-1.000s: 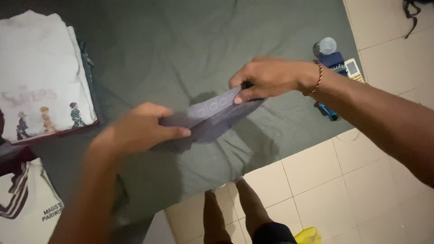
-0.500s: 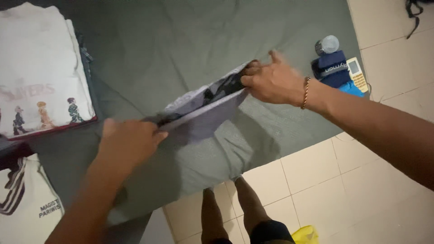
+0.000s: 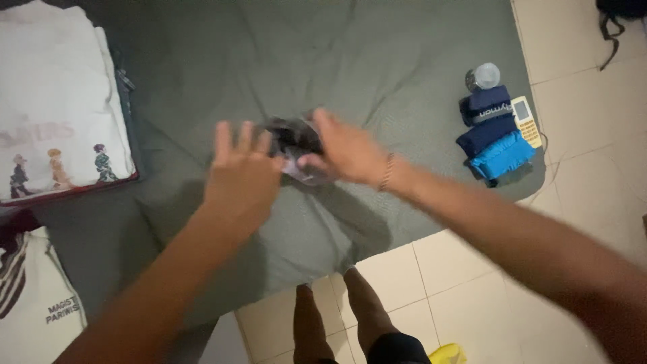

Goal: The recorder is neatly folding clothing items including shorts, undergarments, and a tank top on a bed.

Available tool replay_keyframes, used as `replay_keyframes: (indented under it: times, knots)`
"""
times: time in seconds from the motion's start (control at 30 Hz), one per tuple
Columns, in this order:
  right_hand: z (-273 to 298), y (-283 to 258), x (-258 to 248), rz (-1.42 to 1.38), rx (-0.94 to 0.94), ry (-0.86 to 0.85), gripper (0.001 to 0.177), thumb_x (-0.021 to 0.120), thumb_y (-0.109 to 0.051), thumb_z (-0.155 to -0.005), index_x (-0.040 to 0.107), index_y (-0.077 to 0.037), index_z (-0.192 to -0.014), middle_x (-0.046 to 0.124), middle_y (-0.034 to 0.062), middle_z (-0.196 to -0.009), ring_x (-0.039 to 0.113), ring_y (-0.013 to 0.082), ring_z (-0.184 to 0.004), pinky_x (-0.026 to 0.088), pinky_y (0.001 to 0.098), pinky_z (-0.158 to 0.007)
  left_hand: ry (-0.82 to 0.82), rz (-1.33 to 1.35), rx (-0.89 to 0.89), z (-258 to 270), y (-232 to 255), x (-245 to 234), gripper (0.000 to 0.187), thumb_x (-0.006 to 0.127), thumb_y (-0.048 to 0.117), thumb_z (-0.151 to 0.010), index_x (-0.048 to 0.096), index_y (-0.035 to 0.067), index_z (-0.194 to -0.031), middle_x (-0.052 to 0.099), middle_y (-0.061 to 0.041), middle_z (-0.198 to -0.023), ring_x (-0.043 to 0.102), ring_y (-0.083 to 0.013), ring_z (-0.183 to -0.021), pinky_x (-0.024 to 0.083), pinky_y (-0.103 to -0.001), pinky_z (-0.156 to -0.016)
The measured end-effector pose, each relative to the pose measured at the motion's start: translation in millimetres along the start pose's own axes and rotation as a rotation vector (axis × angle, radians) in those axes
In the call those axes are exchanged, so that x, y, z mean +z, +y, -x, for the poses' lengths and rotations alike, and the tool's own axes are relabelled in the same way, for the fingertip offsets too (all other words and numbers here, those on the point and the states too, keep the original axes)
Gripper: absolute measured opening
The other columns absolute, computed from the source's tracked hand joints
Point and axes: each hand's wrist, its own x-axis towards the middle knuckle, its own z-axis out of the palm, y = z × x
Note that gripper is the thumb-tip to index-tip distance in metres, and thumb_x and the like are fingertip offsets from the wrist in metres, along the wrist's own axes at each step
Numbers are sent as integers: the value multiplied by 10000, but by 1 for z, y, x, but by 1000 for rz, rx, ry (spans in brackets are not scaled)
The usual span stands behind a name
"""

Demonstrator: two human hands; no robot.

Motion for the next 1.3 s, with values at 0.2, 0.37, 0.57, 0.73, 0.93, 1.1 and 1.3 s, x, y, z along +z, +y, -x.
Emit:
replay_keyframes:
  times: [0.2, 0.37, 0.57, 0.73, 0.93, 1.1, 1.3]
  knots:
    - [-36, 9, 83, 209, -226, 507, 377, 684, -136, -847, 544, -233, -1183, 685, 148, -1096, 704, 351, -990, 526, 514, -787, -191, 253, 255, 11, 8, 3, 262, 668, 129, -840, 766, 207, -1070, 754, -59, -955, 576, -354, -1252, 88, -730, -1173]
    - [-42, 42, 67, 74, -95, 242, 295, 673, -54, -906, 547, -75, -1171, 671, 195, -1030, 667, 418, -914, 525, 516, -792, -424, 204, 169, 31, -24, -18, 230, 640, 134, -886, 770, 233, -1048, 721, -36, -960, 655, -288, -1074, 47, -715, -1211]
    - [-32, 43, -18, -230, -86, -140, 266, 691, -187, -889, 581, -92, -1111, 705, 99, -915, 667, 269, -833, 533, 414, -724, -555, -160, 9, 59, -54, -3, 200, 655, 294, -915, 784, 165, -997, 706, -42, -1033, 690, -282, -1001, 128, -686, -1186]
    - [-21, 86, -70, -440, 72, -490, 259, 631, -283, -973, 686, -76, -1117, 683, 62, -969, 599, 151, -877, 527, 320, -746, -677, -273, -52, 76, -66, 3, 267, 613, 378, -996, 783, 180, -1053, 736, -44, -993, 699, -249, -983, 214, -683, -1208]
    - [-5, 131, -87, -751, 175, -454, 269, 546, -216, -1088, 566, 1, -1247, 587, 93, -1034, 585, 160, -844, 551, 320, -766, -236, 153, 67, 90, -80, 51, 398, 633, 471, -874, 769, 186, -1117, 742, -85, -967, 700, -298, -934, 360, -750, -1025]
    - [22, 85, -123, -897, 259, -465, 527, 498, -302, -1023, 473, -199, -1539, 714, 1, -1132, 542, 98, -736, 520, 255, -645, -251, 628, -157, 82, -77, 14, 395, 622, 473, -895, 769, 127, -1019, 715, -112, -877, 687, -278, -827, 512, -488, -881]
    - [33, 180, -118, -1074, 56, -642, 431, 572, -248, -1131, 642, -43, -1503, 636, 157, -816, 509, 178, -597, 389, 262, -455, -367, 707, -515, 53, -73, -35, 525, 603, 509, -963, 696, 0, -873, 603, -166, -882, 616, -335, -844, 506, -448, -789]
